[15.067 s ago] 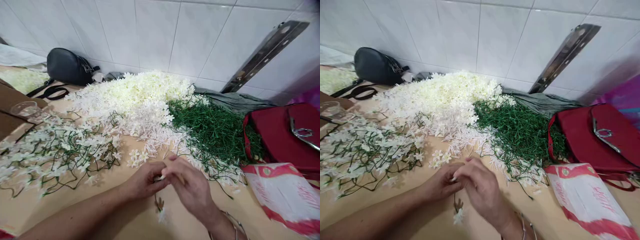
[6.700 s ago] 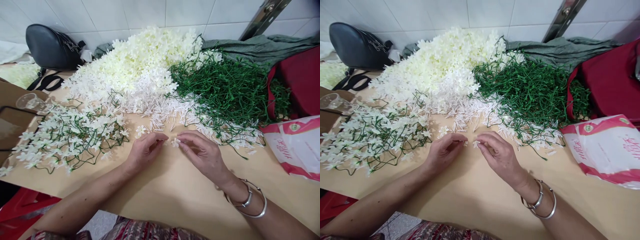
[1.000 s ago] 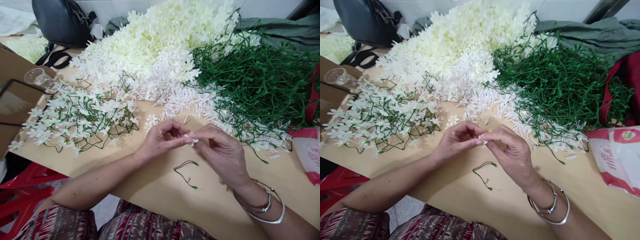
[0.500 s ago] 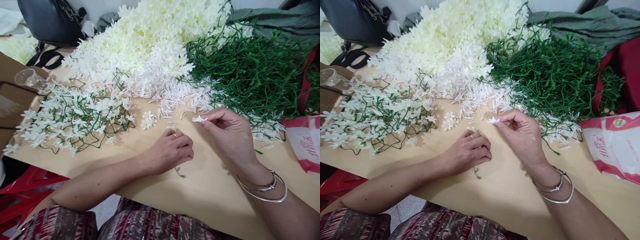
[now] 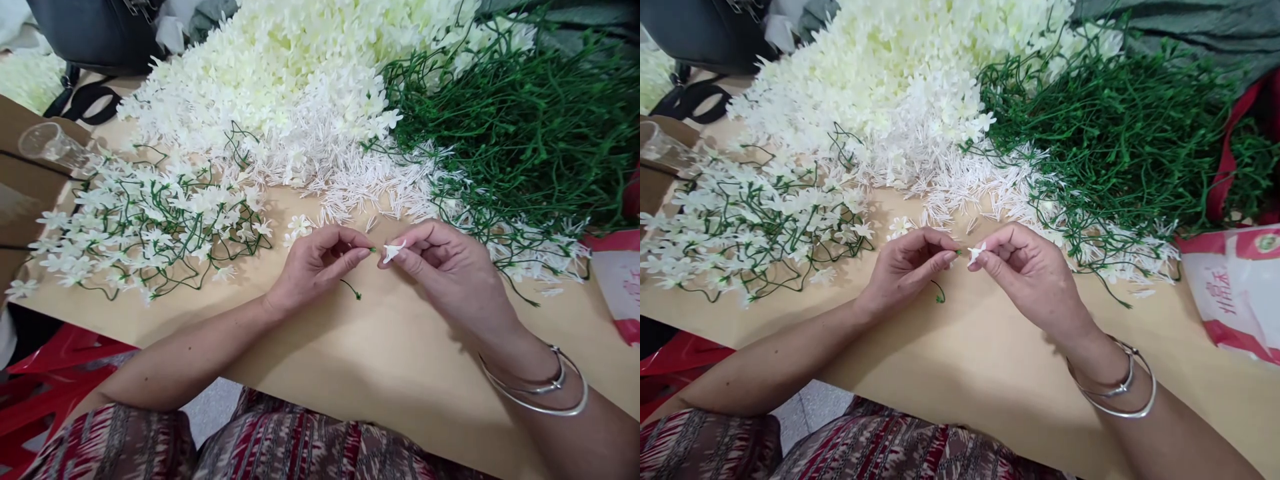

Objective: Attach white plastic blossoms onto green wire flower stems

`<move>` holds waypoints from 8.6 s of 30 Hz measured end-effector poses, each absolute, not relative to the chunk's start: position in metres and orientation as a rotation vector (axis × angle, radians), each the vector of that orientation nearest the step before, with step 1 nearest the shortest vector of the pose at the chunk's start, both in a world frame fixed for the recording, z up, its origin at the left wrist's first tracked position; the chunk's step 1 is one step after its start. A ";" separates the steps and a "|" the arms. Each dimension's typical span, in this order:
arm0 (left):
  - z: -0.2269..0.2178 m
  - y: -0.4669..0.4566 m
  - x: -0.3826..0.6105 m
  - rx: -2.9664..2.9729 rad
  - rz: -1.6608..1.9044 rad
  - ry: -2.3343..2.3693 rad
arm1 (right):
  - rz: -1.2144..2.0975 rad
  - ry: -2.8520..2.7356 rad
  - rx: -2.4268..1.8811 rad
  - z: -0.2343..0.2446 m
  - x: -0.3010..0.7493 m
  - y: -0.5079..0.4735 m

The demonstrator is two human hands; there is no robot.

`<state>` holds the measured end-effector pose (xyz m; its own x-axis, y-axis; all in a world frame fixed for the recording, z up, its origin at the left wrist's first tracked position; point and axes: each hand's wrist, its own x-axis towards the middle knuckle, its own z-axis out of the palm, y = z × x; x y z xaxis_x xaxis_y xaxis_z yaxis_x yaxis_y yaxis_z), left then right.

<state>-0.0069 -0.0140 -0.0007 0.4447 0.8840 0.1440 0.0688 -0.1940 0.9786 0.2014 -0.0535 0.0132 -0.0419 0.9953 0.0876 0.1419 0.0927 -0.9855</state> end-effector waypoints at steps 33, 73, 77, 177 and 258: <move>-0.003 -0.016 -0.012 1.885 0.819 0.774 | 1.454 -1.285 -1.389 0.023 0.196 -0.060; 0.001 -0.020 -0.010 1.563 0.778 0.808 | 1.485 -1.189 -1.320 0.017 0.194 -0.054; 0.005 -0.019 -0.011 1.587 0.769 0.799 | 1.504 -1.216 -1.320 0.017 0.196 -0.054; -0.001 -0.016 0.003 1.319 0.991 0.801 | 0.928 -1.161 -1.415 0.019 0.171 -0.066; 0.009 -0.004 -0.013 1.779 0.954 0.702 | 0.844 -1.113 -1.261 0.003 0.210 -0.048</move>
